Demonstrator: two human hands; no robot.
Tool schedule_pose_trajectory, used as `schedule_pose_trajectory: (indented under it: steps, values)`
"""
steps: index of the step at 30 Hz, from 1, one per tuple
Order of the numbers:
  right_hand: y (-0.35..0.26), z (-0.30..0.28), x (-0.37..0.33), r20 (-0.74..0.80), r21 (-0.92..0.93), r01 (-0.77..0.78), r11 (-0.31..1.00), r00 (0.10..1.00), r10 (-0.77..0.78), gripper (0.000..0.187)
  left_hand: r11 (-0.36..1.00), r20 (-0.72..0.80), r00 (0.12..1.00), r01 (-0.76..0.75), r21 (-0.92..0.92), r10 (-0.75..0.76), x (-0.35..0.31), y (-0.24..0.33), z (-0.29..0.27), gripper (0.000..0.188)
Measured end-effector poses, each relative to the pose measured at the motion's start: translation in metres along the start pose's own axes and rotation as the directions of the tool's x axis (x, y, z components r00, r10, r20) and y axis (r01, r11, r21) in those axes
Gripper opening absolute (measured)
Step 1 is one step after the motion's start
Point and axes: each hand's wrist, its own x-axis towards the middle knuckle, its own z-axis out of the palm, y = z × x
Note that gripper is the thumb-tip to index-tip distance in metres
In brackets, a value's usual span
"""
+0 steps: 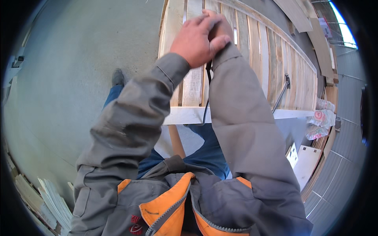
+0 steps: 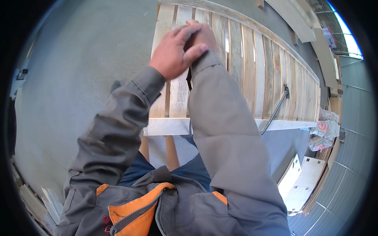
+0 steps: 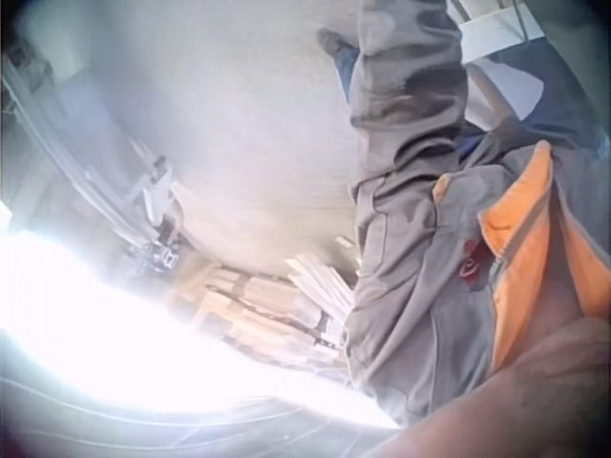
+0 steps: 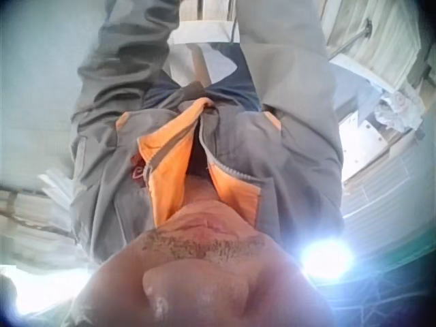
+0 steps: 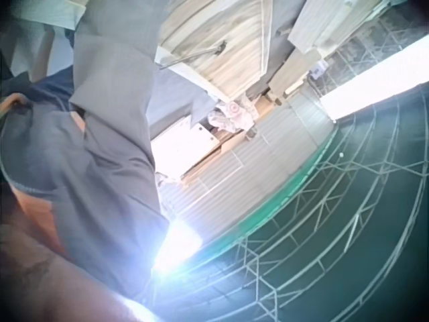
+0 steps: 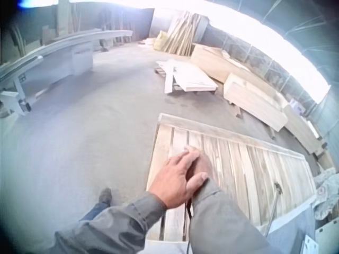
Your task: The person uses a red electric sander to smooth the surface of a wooden slatted structure. They move the sander along the slats and edges, occasionally pausing to adjust the power cord to prevent it from getting caught.
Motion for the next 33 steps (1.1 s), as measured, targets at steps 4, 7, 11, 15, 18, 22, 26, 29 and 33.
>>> schedule_pose_trajectory:
  steps: [4, 7, 11, 15, 18, 22, 26, 29, 33]
  values:
    - [0.006, 0.015, 0.052, 0.085, 0.161, -0.015, 0.987, 0.996, 0.001, 0.042, 0.997, 0.076, 0.996, 0.055, -0.063, -0.050, 0.030, -0.024, -0.004, 0.075]
    - [0.017, -0.004, 0.076, 0.040, 0.243, -0.045, 0.969, 0.999, 0.036, 0.040, 0.982, 0.098, 0.993, 0.086, -0.168, -0.070, 0.059, -0.023, 0.002, 0.073]
    - [0.018, -0.003, 0.093, 0.021, 0.331, -0.063, 0.941, 0.998, 0.059, 0.037, 0.987, 0.022, 0.998, 0.054, -0.153, -0.051, 0.082, -0.029, 0.001, 0.050]
    - [0.020, -0.014, 0.089, -0.023, 0.350, -0.069, 0.934, 0.996, 0.082, 0.034, 0.974, 0.115, 0.988, 0.121, -0.192, -0.100, 0.083, -0.025, 0.014, 0.070]
    - [-0.011, -0.011, 0.059, -0.020, 0.002, -0.137, 0.991, 0.990, 0.137, 0.038, 0.935, 0.107, 0.977, 0.207, -0.288, -0.183, 0.057, -0.017, 0.014, 0.067]
    - [-0.019, -0.019, 0.015, -0.182, -0.537, -0.111, 0.836, 0.983, 0.014, 0.039, 0.970, 0.068, 0.996, 0.070, -0.231, -0.055, 0.038, -0.016, 0.028, 0.062]
    - [-0.040, -0.012, -0.020, -0.218, -0.480, -0.170, 0.860, 0.973, 0.071, 0.041, 0.969, 0.068, 0.996, 0.068, -0.239, -0.053, 0.012, 0.003, 0.019, 0.061]
    - [-0.051, -0.002, -0.042, -0.206, -0.392, -0.203, 0.898, 0.970, 0.129, 0.045, 0.966, 0.094, 0.993, 0.096, -0.238, -0.076, -0.008, 0.008, 0.012, 0.062]
    - [-0.066, -0.001, -0.069, -0.133, -0.366, -0.243, 0.899, 0.969, 0.208, 0.033, 0.975, 0.112, 0.989, 0.116, -0.192, -0.095, -0.034, 0.024, 0.005, 0.062]
